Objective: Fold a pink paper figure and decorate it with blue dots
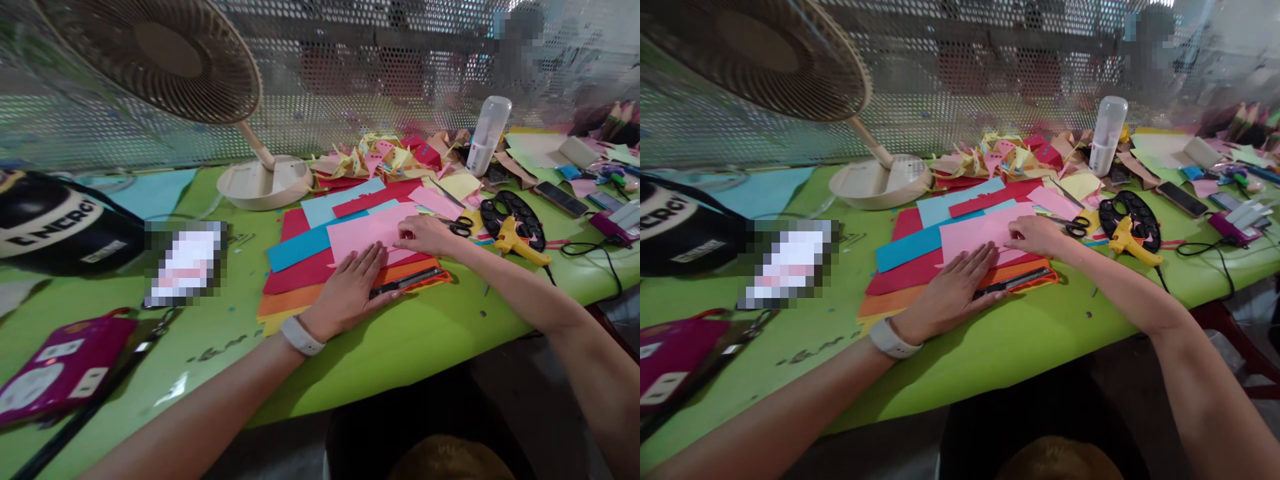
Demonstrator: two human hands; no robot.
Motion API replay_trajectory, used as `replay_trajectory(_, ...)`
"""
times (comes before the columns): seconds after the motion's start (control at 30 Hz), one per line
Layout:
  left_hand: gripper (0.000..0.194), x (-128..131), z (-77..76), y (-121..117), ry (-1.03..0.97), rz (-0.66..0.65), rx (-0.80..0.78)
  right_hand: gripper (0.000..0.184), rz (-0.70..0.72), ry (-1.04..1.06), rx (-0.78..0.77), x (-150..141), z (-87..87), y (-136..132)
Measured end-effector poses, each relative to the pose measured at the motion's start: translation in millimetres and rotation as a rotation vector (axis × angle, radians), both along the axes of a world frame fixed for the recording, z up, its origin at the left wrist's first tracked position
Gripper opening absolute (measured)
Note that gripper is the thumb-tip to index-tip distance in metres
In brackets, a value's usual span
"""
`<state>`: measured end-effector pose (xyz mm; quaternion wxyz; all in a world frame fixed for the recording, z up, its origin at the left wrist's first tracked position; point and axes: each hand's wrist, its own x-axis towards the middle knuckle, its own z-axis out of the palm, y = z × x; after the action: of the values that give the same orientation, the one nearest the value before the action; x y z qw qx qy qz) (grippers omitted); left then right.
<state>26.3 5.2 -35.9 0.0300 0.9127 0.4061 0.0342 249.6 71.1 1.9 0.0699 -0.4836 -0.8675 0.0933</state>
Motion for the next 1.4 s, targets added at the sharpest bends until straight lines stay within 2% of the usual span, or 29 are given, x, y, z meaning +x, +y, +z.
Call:
replay_trajectory(0.43,0.096,0,1.3,0,-0.022,-0.010,-0.008,0.029,-0.085,-0.024,0.005,-6,-6.4,3)
replay_trajectory(0.8,0.101,2,3.6,-1,0.004,0.004,-0.017,0.031,-0.125,-0.072,-0.028,-1,1.5,-1)
replay_trajectory(1.07,0.099,2,3.8,-1,0.000,0.000,-0.008,0.041,-0.121,-0.098,0.007,5,-5.1,3)
replay_trajectory(1.4,0.094,2,4.4,-1,-0.012,-0.007,-0.008,0.041,-0.164,-0.060,-0.007,9,-9.1,7)
